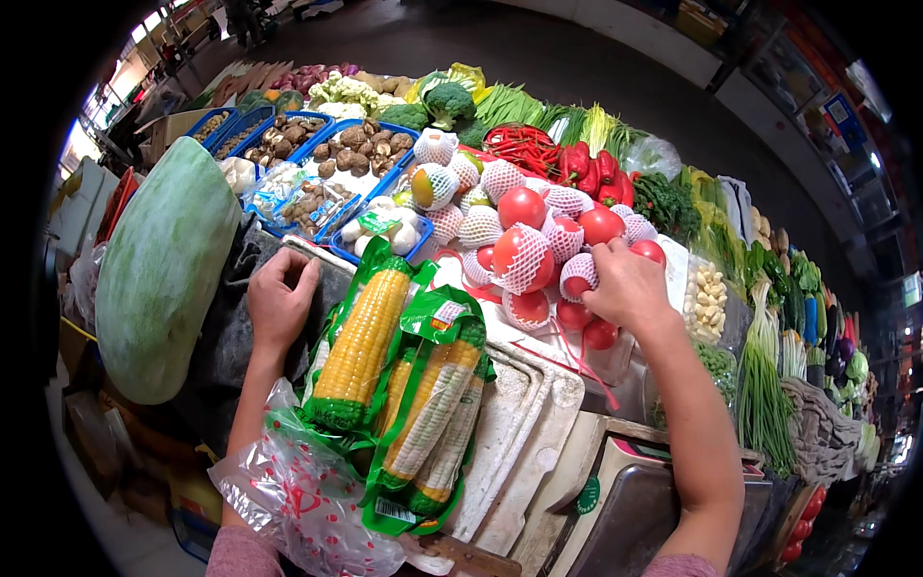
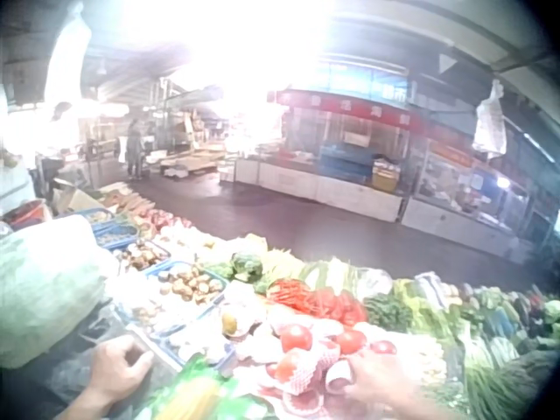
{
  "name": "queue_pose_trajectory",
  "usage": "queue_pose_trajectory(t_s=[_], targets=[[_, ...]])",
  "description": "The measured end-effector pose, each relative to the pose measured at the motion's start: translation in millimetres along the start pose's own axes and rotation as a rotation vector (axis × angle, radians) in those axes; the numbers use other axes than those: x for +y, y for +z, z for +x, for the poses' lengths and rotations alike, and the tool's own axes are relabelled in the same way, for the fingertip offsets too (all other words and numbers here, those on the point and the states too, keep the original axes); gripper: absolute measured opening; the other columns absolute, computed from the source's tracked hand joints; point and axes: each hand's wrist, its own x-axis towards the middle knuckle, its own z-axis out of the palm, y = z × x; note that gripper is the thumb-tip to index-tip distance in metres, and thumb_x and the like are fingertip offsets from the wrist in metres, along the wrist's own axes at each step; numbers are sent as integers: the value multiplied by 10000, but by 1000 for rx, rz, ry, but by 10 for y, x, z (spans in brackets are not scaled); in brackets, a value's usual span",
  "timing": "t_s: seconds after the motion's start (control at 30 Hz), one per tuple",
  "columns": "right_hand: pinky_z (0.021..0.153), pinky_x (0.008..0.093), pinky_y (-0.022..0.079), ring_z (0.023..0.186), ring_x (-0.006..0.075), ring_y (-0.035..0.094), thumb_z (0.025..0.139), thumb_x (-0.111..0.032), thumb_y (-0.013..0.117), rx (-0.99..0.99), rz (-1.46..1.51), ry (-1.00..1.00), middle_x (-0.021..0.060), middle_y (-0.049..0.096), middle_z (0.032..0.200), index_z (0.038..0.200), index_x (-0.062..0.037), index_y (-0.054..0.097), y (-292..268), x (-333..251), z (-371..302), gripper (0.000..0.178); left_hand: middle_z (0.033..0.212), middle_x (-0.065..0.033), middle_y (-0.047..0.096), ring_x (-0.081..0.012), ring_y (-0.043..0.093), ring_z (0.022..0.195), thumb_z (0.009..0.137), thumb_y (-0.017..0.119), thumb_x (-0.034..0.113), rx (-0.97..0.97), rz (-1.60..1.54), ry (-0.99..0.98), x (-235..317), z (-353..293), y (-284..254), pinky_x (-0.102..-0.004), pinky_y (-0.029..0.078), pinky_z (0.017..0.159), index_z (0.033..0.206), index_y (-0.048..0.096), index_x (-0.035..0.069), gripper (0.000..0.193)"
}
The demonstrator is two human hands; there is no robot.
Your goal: The person selects tomatoes from a market stall, repeatedly picking them up, placing them on a digital scale, and then returning them to the display. They also handle packaged corn cobs and a plastic bag during the process.
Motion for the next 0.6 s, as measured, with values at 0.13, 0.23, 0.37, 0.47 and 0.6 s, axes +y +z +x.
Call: queue_pose_trajectory(t_s=[0.13, 0.23, 0.37, 0.47, 0.6], targets=[[811, 505, 587, 973, 372, 722, 782, -157, 785, -45, -42, -47, 171, 675, 1098, 1060, -35, 646, -73, -24, -26, 333, 736, -92, 681, -240, 663, 631, 912, 769, 212, -2, -14, -1, -55, 0, -9, -371, 502, 610, 818, 671, 42, 218], [786, 513, 587, 956, 376, 726, 795, -136, 765, -84, -82, -53, 170, 668, 1092, 1083, -39, 639, 68, -137, -24, 329, 736, -92, 680, -239, 663, 632, 916, 770, 208, -9, -10, 5, -65, 9, -6, -370, 501, 610, 821, 669, 39, 218], [794, 498, 583, 946, 371, 715, 810, -205, 785, -50, -35, -48, 151, 661, 1093, 1173, -58, 633, 102, -133, -27, 421, 732, -87, 677, -211, 656, 625, 924, 774, 190, -15, -21, 8, -64, -12, 36, -350, 500, 610, 834, 674, 29, 210], [789, 490, 581, 938, 364, 715, 824, -203, 770, -6, -42, -54, 147, 669, 1047, 1137, -51, 654, 69, -89, -22, 368, 730, -79, 679, -181, 647, 619, 932, 773, 178, -17, -45, 7, -77, -2, 36, -331, 499, 611, 841, 677, 20, 207], [768, 488, 571, 899, 348, 715, 843, -235, 755, 121, 29, -47, 141, 695, 922, 985, -40, 711, 0, -221, 10, 245, 718, -66, 676, -147, 634, 614, 938, 773, 174, -22, -56, 12, -137, 3, 30, -314, 498, 614, 842, 673, 5, 219]])
